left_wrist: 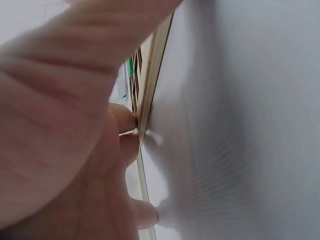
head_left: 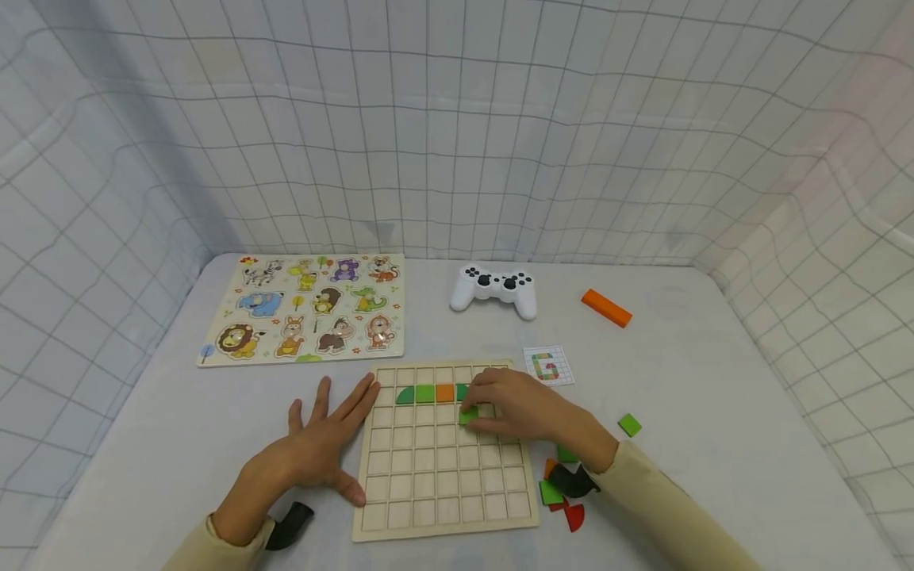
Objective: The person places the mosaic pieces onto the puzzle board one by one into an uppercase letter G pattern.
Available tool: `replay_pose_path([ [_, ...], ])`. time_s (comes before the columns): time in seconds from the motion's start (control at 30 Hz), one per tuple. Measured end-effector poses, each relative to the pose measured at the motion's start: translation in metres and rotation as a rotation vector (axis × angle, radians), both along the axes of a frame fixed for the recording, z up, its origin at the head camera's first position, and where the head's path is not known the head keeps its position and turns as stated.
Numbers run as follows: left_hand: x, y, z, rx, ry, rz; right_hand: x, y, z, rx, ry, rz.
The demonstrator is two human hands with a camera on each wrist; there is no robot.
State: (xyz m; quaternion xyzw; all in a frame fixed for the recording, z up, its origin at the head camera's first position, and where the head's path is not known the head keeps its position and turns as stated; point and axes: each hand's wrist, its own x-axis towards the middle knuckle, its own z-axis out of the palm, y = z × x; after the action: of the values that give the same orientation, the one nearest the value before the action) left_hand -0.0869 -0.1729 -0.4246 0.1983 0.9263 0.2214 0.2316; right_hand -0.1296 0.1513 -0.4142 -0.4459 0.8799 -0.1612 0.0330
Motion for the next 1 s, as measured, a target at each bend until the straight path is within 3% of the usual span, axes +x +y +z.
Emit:
replay_pose_path([
  [0.37,0.001,0.002,0.000,-0.006,0.019,0.004,-0.004,-0.025,0.008,0.028,-0.037,-0.001],
  [0.8,-0.002,0.001,-0.001,-0.010,-0.011,0.024,-0.009,-0.067,0.007,0.009,0.037,0.000],
  [1.0,-0.003,0.001,-0.001,-0.009,-0.011,0.021,-0.009,-0.082,0.003,0.081,0.055,-0.037],
])
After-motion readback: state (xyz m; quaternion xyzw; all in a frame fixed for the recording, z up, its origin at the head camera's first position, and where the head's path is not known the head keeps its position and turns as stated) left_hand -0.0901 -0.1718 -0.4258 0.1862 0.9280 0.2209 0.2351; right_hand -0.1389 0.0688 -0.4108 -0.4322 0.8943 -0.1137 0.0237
